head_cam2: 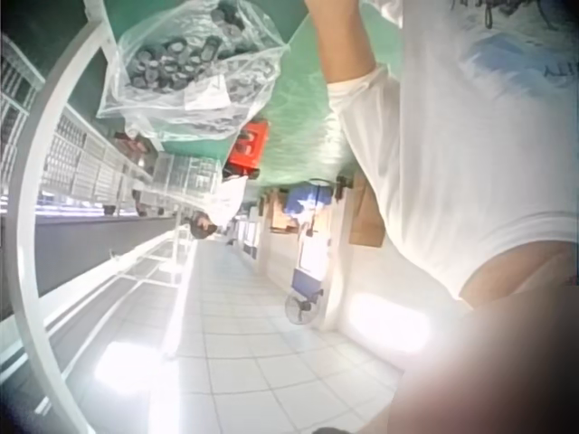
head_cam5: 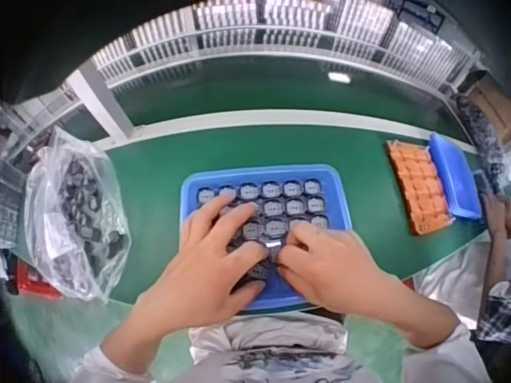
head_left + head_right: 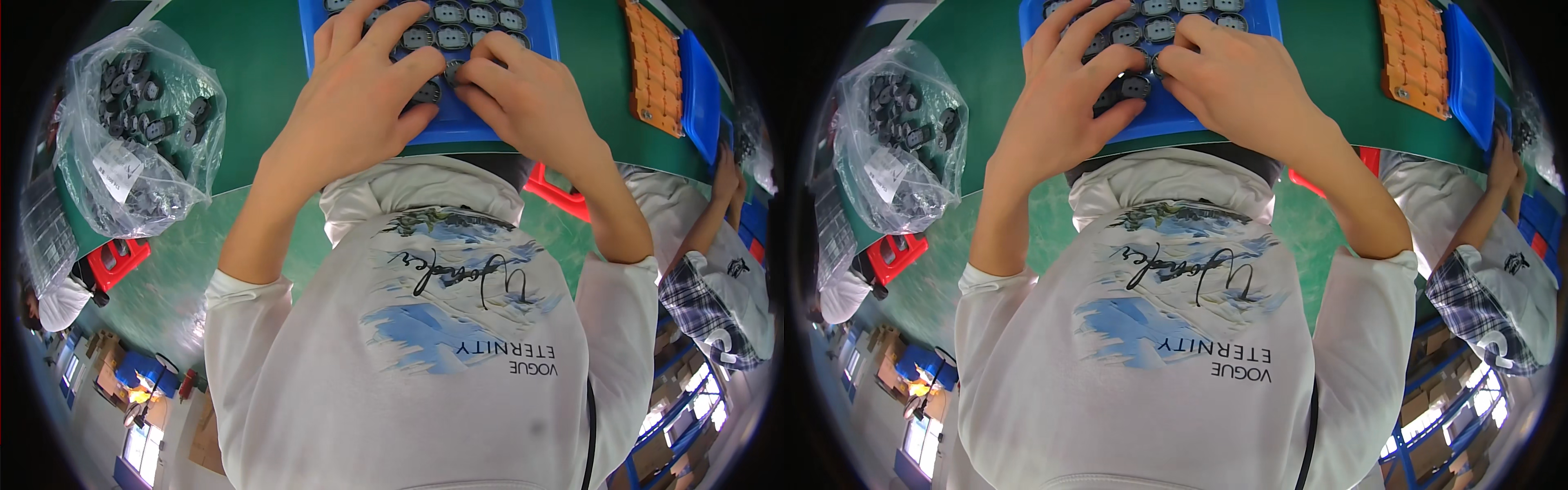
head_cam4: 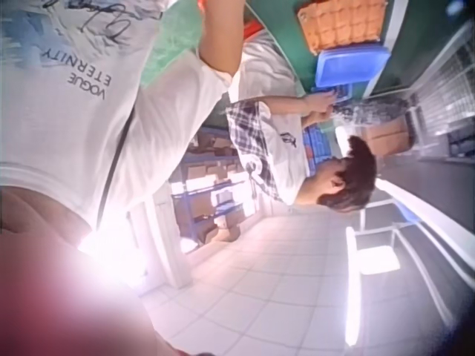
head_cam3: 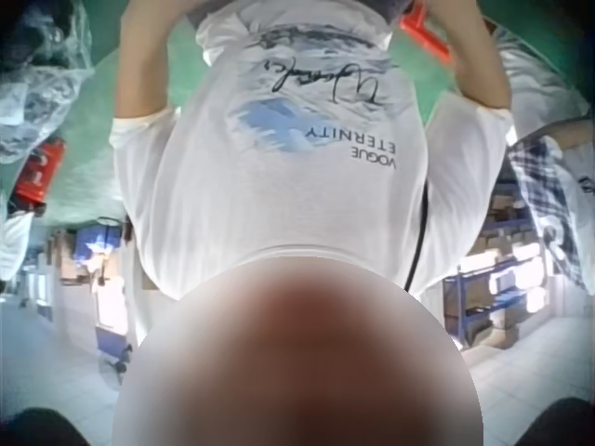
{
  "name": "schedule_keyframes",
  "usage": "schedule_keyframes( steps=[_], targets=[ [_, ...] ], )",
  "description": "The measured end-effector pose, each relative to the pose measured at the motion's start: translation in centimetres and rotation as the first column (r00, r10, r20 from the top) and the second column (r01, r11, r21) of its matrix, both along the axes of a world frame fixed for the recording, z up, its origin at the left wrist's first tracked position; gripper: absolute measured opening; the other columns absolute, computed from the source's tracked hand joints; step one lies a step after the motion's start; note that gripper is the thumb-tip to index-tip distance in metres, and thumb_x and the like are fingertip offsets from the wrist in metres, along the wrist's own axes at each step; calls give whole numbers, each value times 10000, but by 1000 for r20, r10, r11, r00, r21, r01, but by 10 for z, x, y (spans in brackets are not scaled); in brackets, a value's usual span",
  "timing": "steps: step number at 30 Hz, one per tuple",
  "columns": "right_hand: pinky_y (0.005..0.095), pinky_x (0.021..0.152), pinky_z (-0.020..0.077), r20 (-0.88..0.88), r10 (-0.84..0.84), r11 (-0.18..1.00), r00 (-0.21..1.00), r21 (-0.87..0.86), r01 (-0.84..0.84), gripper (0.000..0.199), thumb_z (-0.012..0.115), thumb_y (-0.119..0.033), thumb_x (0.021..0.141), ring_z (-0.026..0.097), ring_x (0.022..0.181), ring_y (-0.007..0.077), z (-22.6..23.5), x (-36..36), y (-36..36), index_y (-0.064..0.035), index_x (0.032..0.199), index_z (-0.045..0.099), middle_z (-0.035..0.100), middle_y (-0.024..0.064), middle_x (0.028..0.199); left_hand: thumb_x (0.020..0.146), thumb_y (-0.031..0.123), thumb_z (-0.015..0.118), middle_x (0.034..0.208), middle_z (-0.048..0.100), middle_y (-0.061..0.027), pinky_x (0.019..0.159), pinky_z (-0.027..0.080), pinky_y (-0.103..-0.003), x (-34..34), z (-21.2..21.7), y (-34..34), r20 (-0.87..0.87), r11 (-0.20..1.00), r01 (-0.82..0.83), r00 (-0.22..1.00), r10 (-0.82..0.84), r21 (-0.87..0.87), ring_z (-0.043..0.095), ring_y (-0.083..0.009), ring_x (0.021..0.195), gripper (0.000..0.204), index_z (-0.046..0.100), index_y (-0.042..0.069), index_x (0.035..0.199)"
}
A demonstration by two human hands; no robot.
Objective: Placing small circular electronic components into trays and onto a mounting board at an assembly line station.
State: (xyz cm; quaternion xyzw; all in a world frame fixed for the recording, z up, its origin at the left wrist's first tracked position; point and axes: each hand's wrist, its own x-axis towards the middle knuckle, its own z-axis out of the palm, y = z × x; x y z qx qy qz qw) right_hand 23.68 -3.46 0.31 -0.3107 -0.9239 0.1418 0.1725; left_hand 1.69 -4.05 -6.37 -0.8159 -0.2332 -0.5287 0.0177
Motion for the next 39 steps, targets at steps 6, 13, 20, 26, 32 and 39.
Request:
schedule_keyframes(
  steps=[6,13,20,26,32,39],
  targets=[
    [369,615,503,5,-27,999,1000,-25,27,111,742,-146,835,621,727,251,1,6,-3,-96,899,666,558,34,878,744,173,789,1419,453,-245,1115,299,-583,2,91,-31,-495,720,-339,869,-7,-606,336,-500,1365,330,656,56,1022],
    [359,619,493,-53,-90,983,995,-163,80,145,750,-132,840,617,716,253,5,13,-4,-72,953,681,567,58,842,772,149,768,1397,483,-240,1110,316,-566,2,64,-22,-199,924,-128,978,58,-361,364,-496,1345,246,683,54,983],
    [358,633,499,52,24,999,998,-23,-23,233,733,-109,841,621,719,275,15,26,10,-103,1071,694,584,75,854,805,92,710,1388,511,-220,1095,338,-563,-2,80,-21,-473,773,-363,876,92,-521,399,-496,1308,120,714,41,914],
    [373,622,504,114,48,999,992,-17,-47,180,727,-124,842,627,731,276,5,19,5,-98,1009,667,594,60,863,801,95,709,1394,503,-226,1094,339,-568,-1,88,-17,-492,768,-359,868,67,-530,397,-497,1303,102,710,35,884],
    [375,608,501,3,25,999,1000,-41,-25,154,721,-159,853,630,738,258,2,13,-1,-92,979,663,583,49,847,798,84,699,1384,503,-231,1090,347,-569,-3,85,-15,-478,790,-305,878,17,-532,395,-499,1307,103,699,35,889],
    [374,598,493,7,20,1000,1000,11,-20,121,714,-145,856,624,727,259,-1,13,-1,-97,956,668,577,45,848,801,72,687,1381,500,-238,1088,355,-561,-6,82,-16,-479,789,-293,878,-1,-539,399,-498,1308,98,681,20,884]
  ],
)
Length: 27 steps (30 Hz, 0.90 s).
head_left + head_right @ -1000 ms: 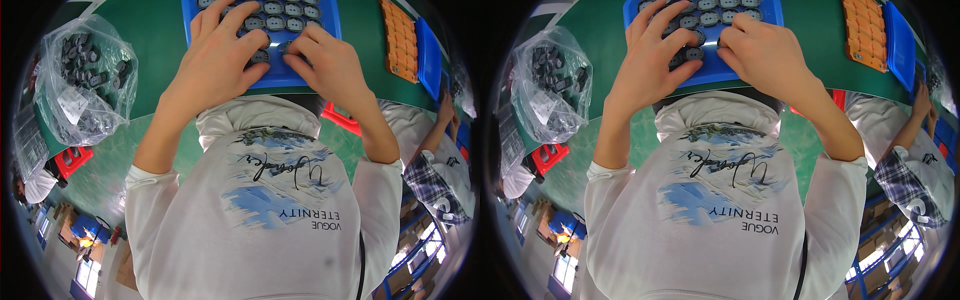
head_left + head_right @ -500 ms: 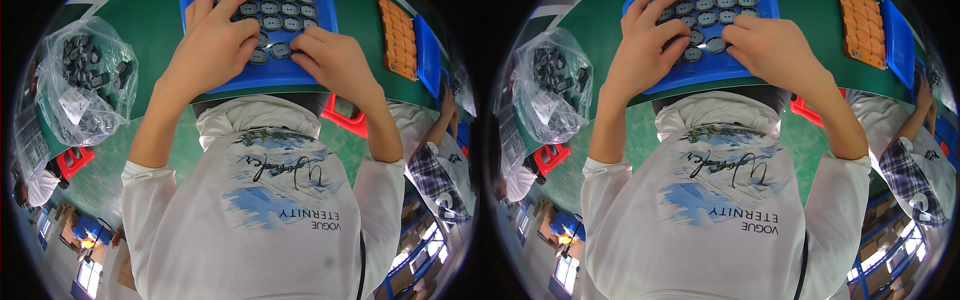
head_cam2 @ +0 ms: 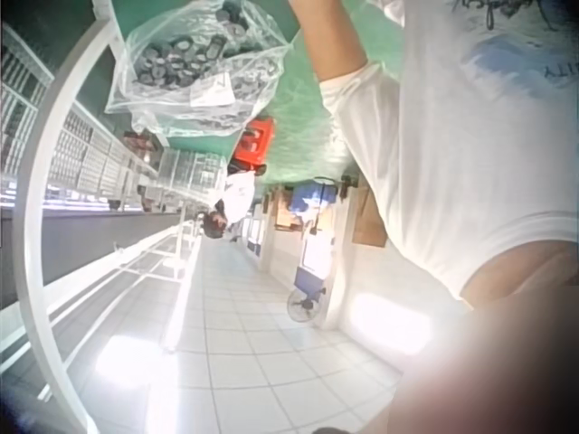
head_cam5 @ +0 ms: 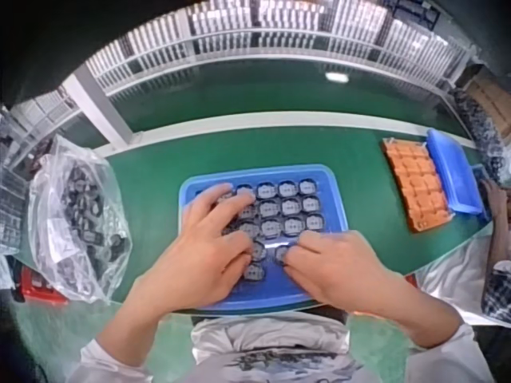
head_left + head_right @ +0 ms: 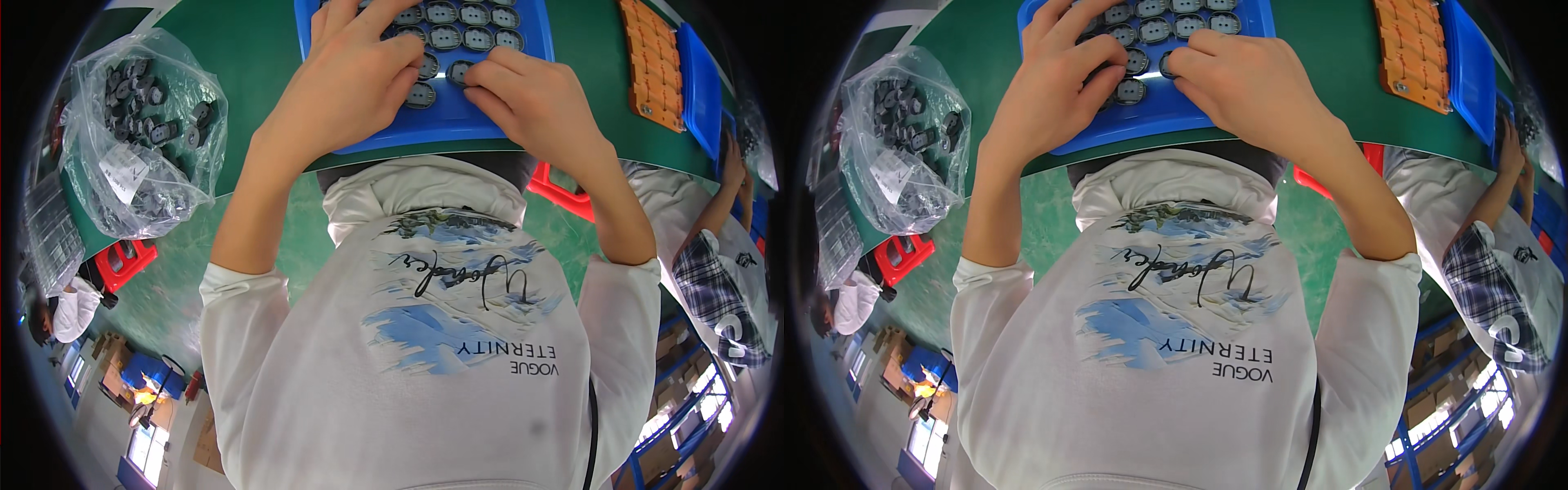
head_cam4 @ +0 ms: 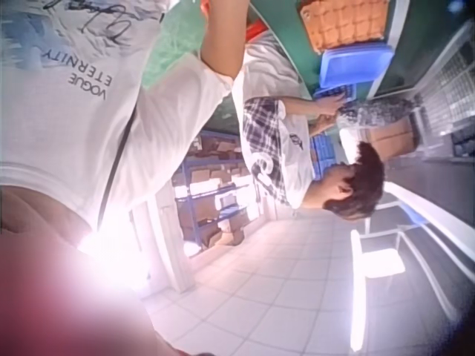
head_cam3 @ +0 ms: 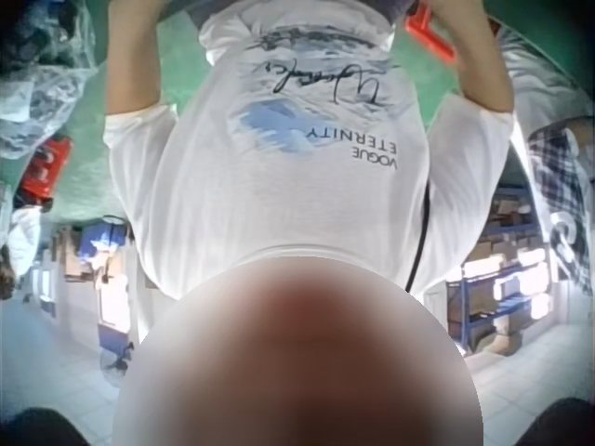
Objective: Placing small circular electronic components into trays and onto a mounting board at an assembly line station.
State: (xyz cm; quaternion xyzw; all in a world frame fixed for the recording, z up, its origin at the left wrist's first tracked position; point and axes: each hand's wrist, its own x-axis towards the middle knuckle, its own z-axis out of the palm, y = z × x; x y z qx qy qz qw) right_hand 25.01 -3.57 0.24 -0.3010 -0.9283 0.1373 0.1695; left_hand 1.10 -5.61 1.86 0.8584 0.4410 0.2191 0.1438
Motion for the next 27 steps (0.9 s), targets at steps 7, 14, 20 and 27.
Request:
schedule_keyframes(
  steps=[7,14,20,27],
  targets=[
    [378,598,495,0,28,999,1000,20,-28,116,711,-134,855,626,724,263,-4,-4,6,-98,957,670,583,42,869,804,61,682,1374,504,-238,1082,361,-560,1,-2,0,-1,1000,14,1000,-14,9,407,-490,1307,96,654,-6,867],
    [373,592,500,-14,38,998,999,43,-37,105,721,-113,844,630,712,256,-5,-9,9,-95,935,673,583,37,873,809,63,688,1376,501,-246,1084,360,-561,-1,0,-1,-19,1000,11,1000,-11,7,400,-493,1313,107,649,-7,879],
    [372,595,501,-16,37,998,999,53,-37,109,722,-113,845,630,706,257,-6,-9,11,-92,943,678,587,40,870,804,73,699,1385,498,-247,1094,354,-564,-2,-2,0,-4,1000,-2,1000,2,-9,394,-499,1319,131,664,9,912],
    [370,633,523,-33,3,1000,999,28,-2,145,727,-126,844,645,751,266,-6,-10,10,-94,982,696,617,46,899,803,65,693,1366,517,-235,1096,349,-561,-5,-49,18,497,883,110,792,-356,457,407,-491,1307,149,676,27,946]
  ],
)
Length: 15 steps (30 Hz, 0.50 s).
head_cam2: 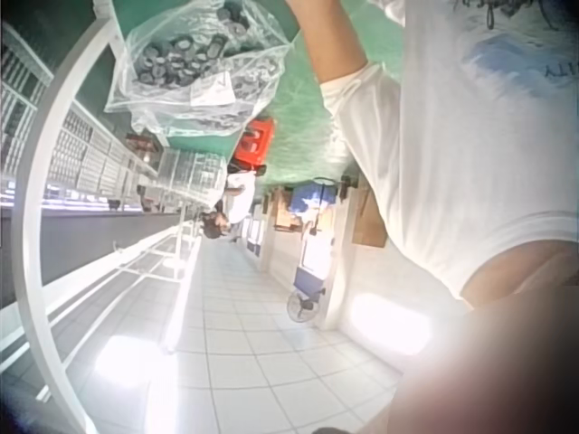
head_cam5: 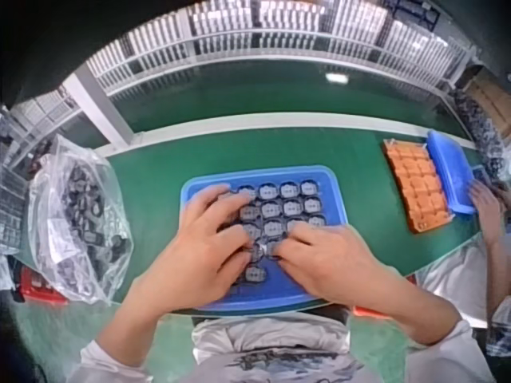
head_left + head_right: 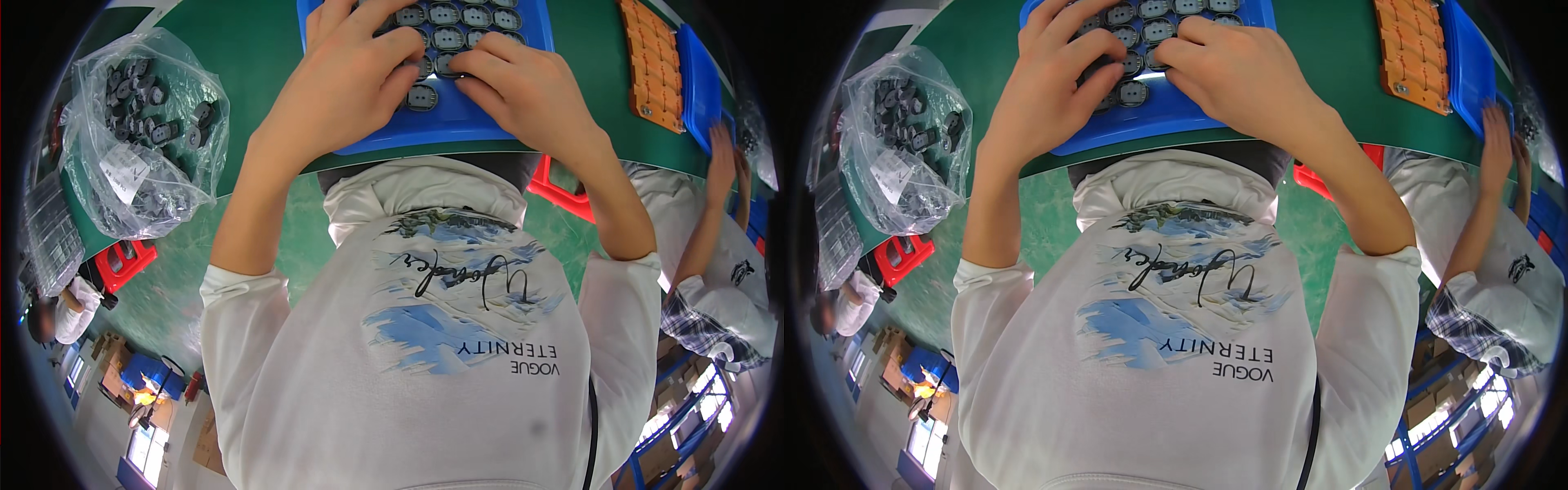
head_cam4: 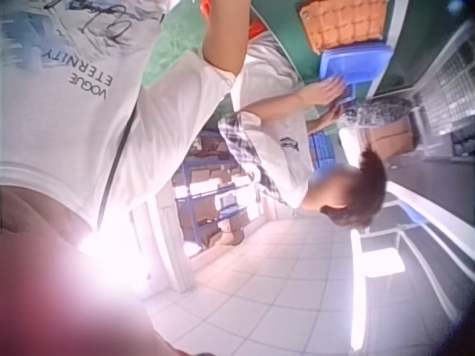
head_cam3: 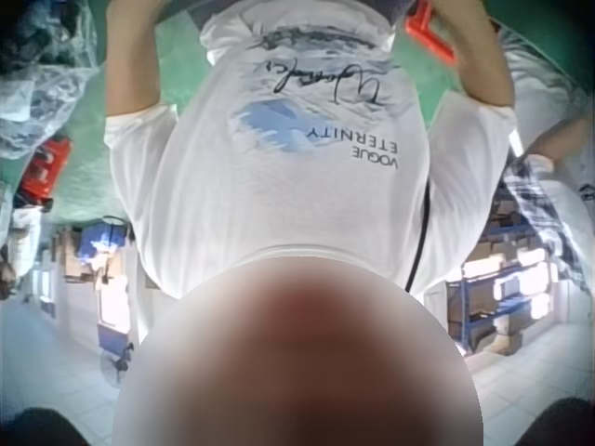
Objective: Placing small circular electronic components into trays and onto a mounting board at an assembly line station.
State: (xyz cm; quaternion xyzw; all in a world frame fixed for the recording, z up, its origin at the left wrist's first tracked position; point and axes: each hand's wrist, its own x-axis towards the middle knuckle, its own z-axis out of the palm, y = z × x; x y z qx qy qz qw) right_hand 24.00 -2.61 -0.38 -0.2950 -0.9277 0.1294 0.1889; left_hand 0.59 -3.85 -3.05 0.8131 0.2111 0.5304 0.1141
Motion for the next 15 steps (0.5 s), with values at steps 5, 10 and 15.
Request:
schedule_keyframes(
  steps=[5,10,15],
  targets=[
    [361,651,524,-32,-33,999,999,-31,32,166,733,-140,853,650,777,270,10,3,4,-93,1008,698,635,49,907,810,57,678,1328,545,-210,1084,358,-544,5,42,-9,-525,859,-431,816,240,-276,437,-460,1287,143,680,28,950],
    [352,661,520,-72,-75,997,995,-31,73,165,735,-137,860,649,779,277,19,4,9,-85,1012,698,639,62,898,811,69,682,1326,553,-209,1078,360,-546,8,43,-2,-569,864,-458,775,273,-210,439,-457,1286,116,692,27,919],
    [299,663,501,-219,-129,984,967,-152,97,143,723,-94,882,642,760,185,20,13,8,-47,1014,692,641,42,865,808,81,693,1334,551,-207,1079,355,-554,5,-21,27,56,994,-110,992,110,1,436,-459,1289,107,697,25,899]
  ],
)
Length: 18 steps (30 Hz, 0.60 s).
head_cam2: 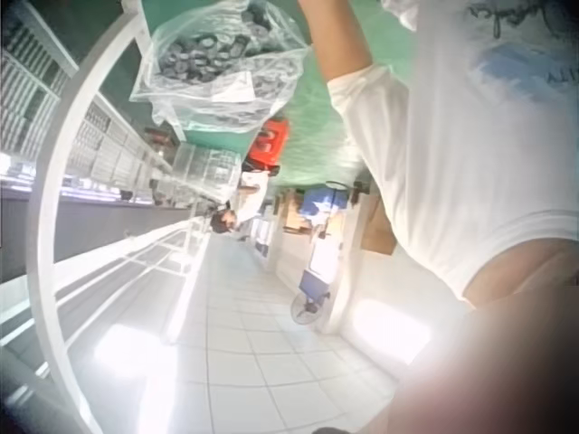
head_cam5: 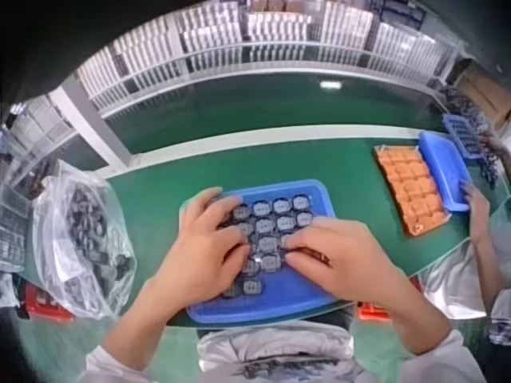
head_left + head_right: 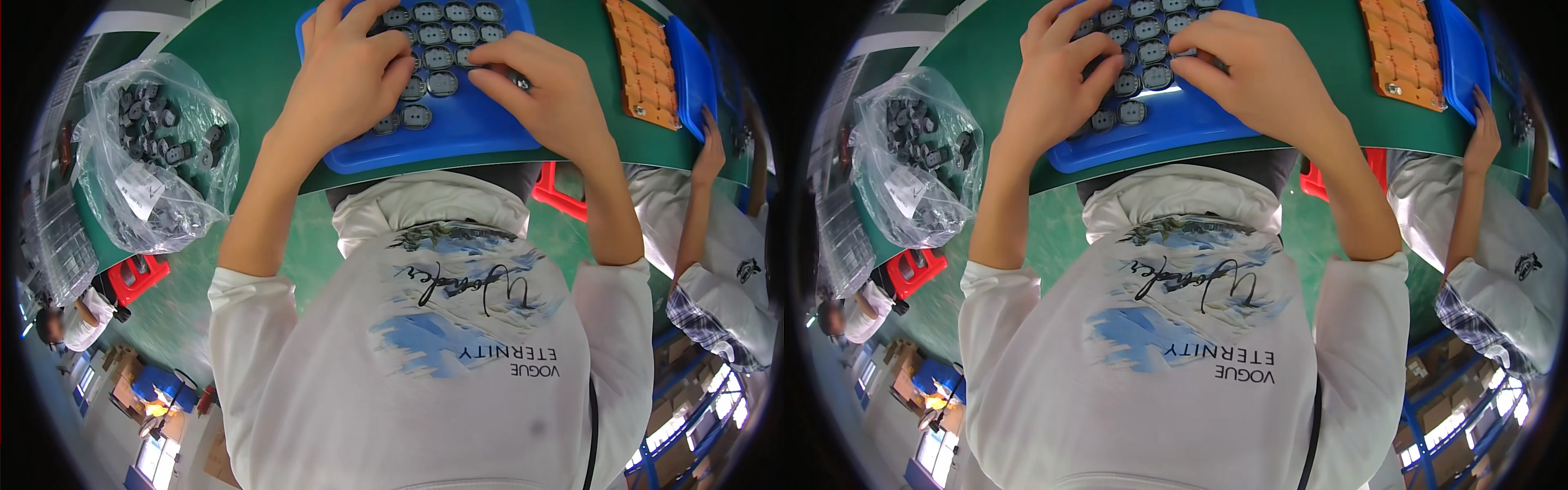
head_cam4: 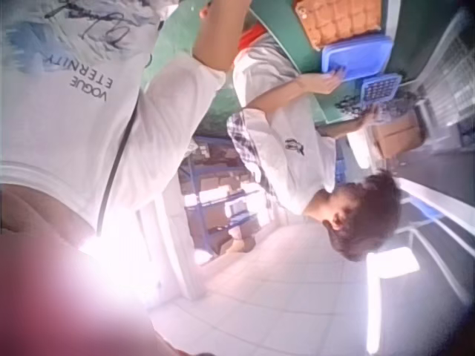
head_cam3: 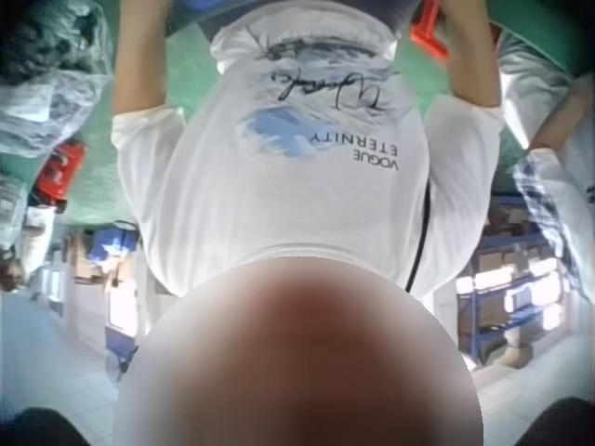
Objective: Placing small circular electronic components into trays and onto a mounting board at an assembly line station.
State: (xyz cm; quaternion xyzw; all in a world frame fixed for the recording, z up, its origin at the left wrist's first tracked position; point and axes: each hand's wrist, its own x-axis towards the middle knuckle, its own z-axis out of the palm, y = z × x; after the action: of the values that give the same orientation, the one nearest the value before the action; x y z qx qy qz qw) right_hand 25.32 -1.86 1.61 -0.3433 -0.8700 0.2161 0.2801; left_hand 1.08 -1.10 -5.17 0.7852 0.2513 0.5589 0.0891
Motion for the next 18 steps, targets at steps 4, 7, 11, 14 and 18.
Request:
schedule_keyframes(
  steps=[4,7,11,14,18],
  targets=[
    [274,622,457,-184,-133,947,974,-313,71,131,659,-97,937,584,713,144,10,22,-12,3,1018,685,618,29,847,800,83,704,1333,550,-205,1082,353,-549,1,45,-17,-284,973,-153,954,100,-171,430,-466,1293,131,695,37,922],
    [257,565,368,-673,-530,674,515,-703,-225,250,590,-158,989,516,665,123,4,51,-13,53,1091,677,637,86,907,782,103,730,1355,531,-204,1090,345,-545,-3,62,-18,-591,892,-344,799,115,-292,417,-465,1309,209,694,62,984],
    [248,640,395,-704,-671,672,233,-710,-211,262,537,-141,1014,478,674,136,-6,64,-26,37,1194,602,585,103,1023,781,142,781,1397,565,-70,1087,386,-471,-1,52,-15,-634,909,-364,756,163,-200,424,-351,1353,186,716,123,955],
    [287,703,440,-668,-663,697,338,-716,-46,246,556,-103,1001,548,771,168,-18,74,-39,32,1204,591,626,135,1076,788,127,736,1364,569,-114,1099,351,-532,-2,49,-10,-622,910,-348,770,142,-224,413,-395,1350,155,717,116,942],
    [350,827,474,-377,-756,618,536,-682,392,268,617,-86,963,601,942,200,-28,78,-50,34,1203,605,676,130,1118,787,102,721,1366,567,-107,1103,351,-528,1,50,-9,-628,912,-346,765,140,-218,420,-387,1345,184,707,117,969]
  ],
)
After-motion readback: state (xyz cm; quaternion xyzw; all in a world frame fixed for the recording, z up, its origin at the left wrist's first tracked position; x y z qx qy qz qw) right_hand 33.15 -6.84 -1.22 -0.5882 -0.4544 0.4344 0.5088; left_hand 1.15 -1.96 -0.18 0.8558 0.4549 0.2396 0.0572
